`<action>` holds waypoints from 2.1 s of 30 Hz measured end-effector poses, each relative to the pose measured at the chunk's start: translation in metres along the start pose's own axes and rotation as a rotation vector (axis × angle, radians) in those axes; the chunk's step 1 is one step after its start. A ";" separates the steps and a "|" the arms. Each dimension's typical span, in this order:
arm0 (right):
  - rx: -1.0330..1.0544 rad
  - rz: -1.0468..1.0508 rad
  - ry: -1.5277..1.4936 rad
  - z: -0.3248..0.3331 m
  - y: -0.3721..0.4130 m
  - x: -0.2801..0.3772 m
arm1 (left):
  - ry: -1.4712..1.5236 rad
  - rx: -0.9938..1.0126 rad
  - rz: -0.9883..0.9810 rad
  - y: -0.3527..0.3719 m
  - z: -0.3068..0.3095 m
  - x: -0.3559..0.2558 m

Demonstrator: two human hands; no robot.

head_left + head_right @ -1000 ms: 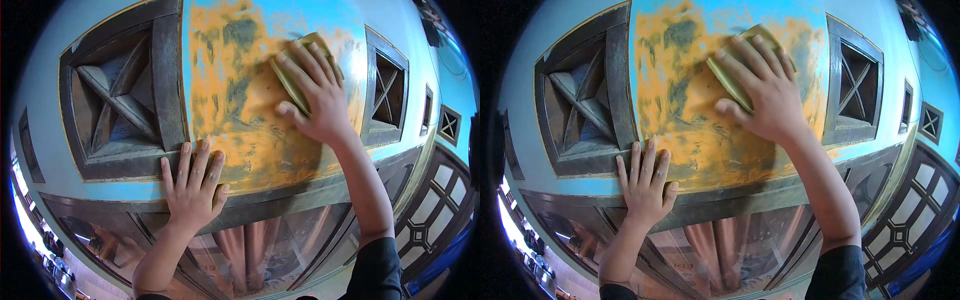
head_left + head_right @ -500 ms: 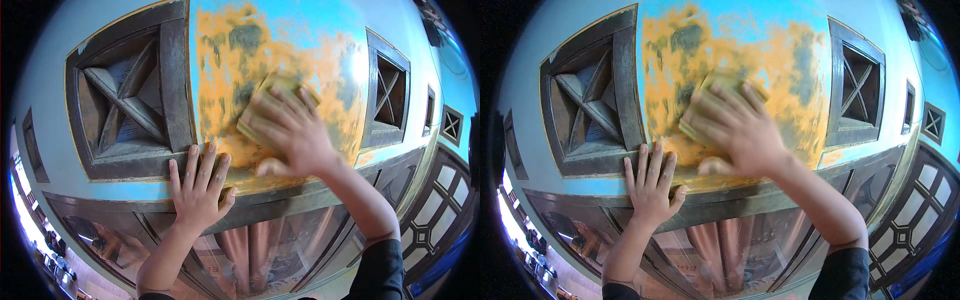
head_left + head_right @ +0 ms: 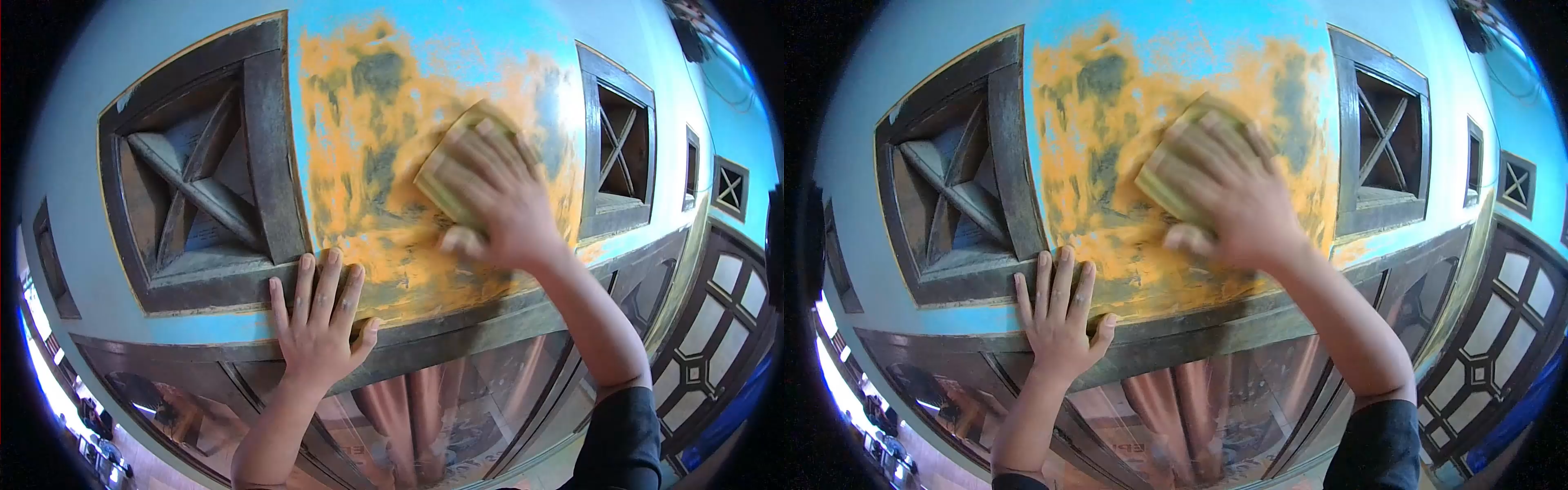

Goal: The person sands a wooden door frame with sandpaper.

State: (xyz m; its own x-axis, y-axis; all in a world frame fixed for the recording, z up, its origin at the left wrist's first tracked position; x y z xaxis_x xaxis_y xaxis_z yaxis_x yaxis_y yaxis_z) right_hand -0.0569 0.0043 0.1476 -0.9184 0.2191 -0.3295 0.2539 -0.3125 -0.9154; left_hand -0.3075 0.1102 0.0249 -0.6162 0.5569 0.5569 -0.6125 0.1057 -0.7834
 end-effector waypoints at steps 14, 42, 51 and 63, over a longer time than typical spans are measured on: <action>0.076 0.017 -0.044 0.006 0.027 -0.046 | -0.034 -0.012 0.000 -0.002 0.002 0.000; 0.251 0.185 -0.125 -0.022 0.118 -0.013 | 0.070 0.075 -0.092 0.021 -0.017 -0.046; -0.072 -0.164 -0.245 0.018 0.070 -0.076 | 0.070 0.170 -0.082 -0.046 0.012 -0.027; -0.231 0.522 -0.363 0.023 0.089 -0.047 | 0.496 -0.206 -0.514 -0.062 0.018 -0.066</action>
State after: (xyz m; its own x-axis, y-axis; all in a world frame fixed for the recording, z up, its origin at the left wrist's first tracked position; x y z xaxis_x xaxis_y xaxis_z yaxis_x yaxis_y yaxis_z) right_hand 0.0019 -0.0549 0.0867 -0.6911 -0.2443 -0.6802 0.7133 -0.0782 -0.6965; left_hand -0.2381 0.0522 0.0415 0.0491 0.6971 0.7153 -0.6277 0.5786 -0.5208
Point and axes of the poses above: each hand's wrist, its own y-axis away from the middle knuckle, its own z-axis out of the back of the hand, x = y × z, the point moved 2 cm from there along -y, towards the middle knuckle, and after that the axes turned 12 degrees about -z, right-handed, at the moved point
